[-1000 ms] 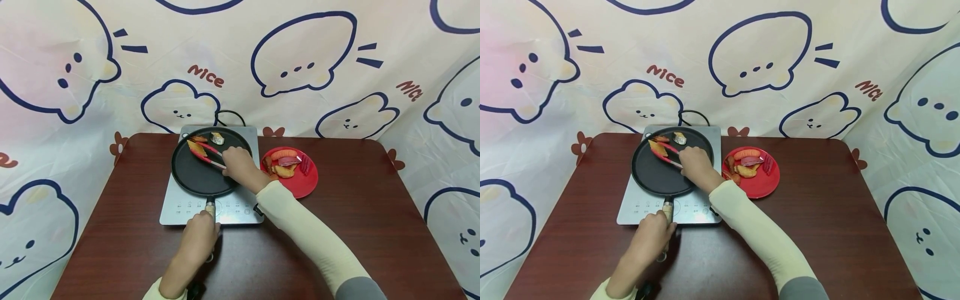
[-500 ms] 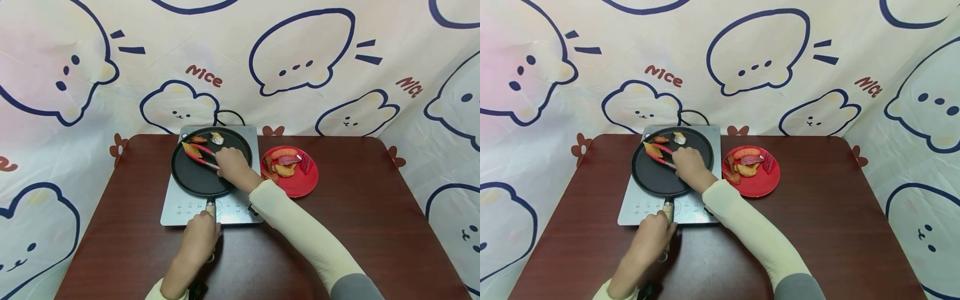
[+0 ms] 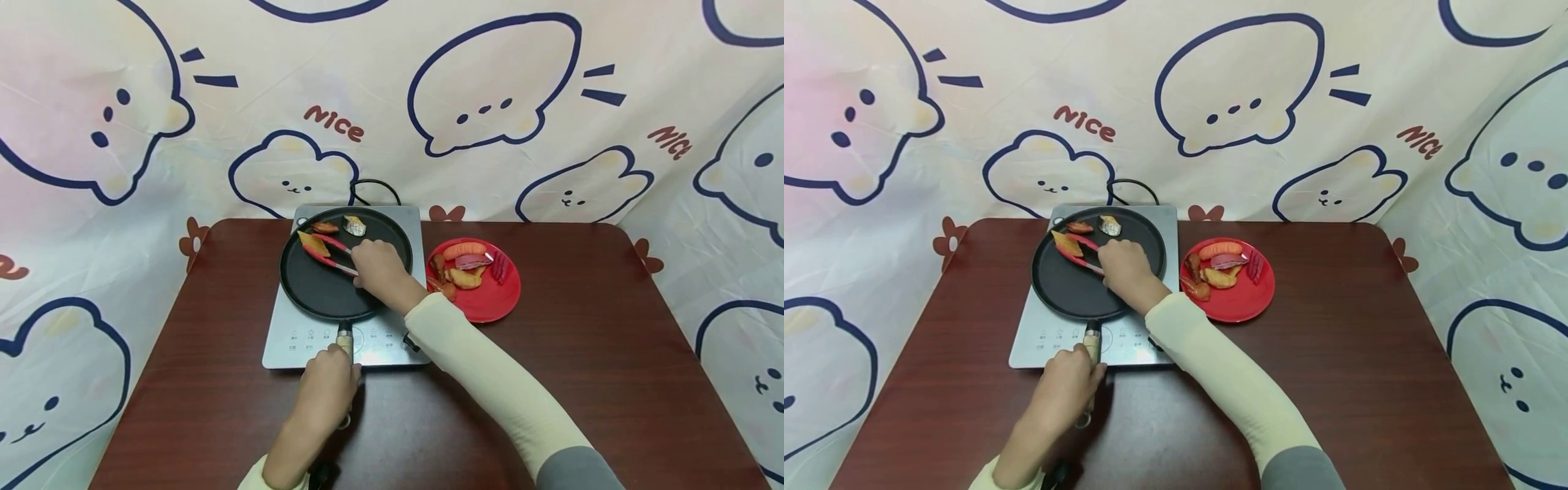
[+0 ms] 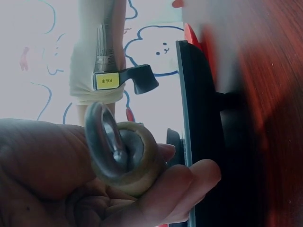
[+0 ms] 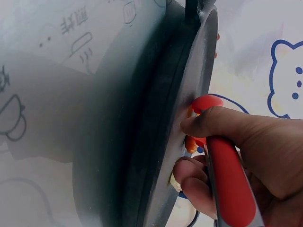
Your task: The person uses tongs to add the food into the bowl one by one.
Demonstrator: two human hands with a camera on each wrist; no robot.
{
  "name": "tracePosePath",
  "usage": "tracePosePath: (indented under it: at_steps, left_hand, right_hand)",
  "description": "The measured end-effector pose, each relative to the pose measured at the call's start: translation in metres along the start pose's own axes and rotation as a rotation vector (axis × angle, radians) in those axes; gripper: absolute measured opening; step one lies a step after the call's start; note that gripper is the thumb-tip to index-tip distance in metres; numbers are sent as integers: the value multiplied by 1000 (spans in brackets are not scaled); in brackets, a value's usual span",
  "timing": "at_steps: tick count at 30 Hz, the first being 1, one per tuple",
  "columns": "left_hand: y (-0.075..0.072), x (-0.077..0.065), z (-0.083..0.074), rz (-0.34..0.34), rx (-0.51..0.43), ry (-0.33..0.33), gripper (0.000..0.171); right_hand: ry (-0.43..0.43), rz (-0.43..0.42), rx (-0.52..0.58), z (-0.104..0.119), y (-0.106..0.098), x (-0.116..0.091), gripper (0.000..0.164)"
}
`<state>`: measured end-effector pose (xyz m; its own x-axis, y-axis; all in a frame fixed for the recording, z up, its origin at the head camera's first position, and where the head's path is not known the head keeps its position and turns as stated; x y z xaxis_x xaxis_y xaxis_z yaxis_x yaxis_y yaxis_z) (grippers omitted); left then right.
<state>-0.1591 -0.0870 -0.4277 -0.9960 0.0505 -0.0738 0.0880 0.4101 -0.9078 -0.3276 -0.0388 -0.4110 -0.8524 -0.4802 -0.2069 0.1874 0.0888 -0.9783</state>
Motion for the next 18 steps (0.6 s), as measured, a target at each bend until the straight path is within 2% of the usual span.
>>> tracePosePath:
  at_steps: [11,18]
  left_hand:
    - [1,0,0,-3,-6,-4,25]
    - [1,0,0,-3,-5,-4,24]
  right_hand:
    - [7,-35,22,-3,-2,-1,28]
    - [11,-17,78,-6,1,-2,29]
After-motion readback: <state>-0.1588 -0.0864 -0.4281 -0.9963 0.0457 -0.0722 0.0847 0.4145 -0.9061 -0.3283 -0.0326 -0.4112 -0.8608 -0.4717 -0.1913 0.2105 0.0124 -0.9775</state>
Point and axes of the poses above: each hand's wrist, its own x-axis towards the middle knuckle, its own y-axis out of the palm, z = x × y, the point moved 8 cm from there along x, towards the middle knuckle, and after that the axes turned 6 degrees about z, right-handed, at the moved point
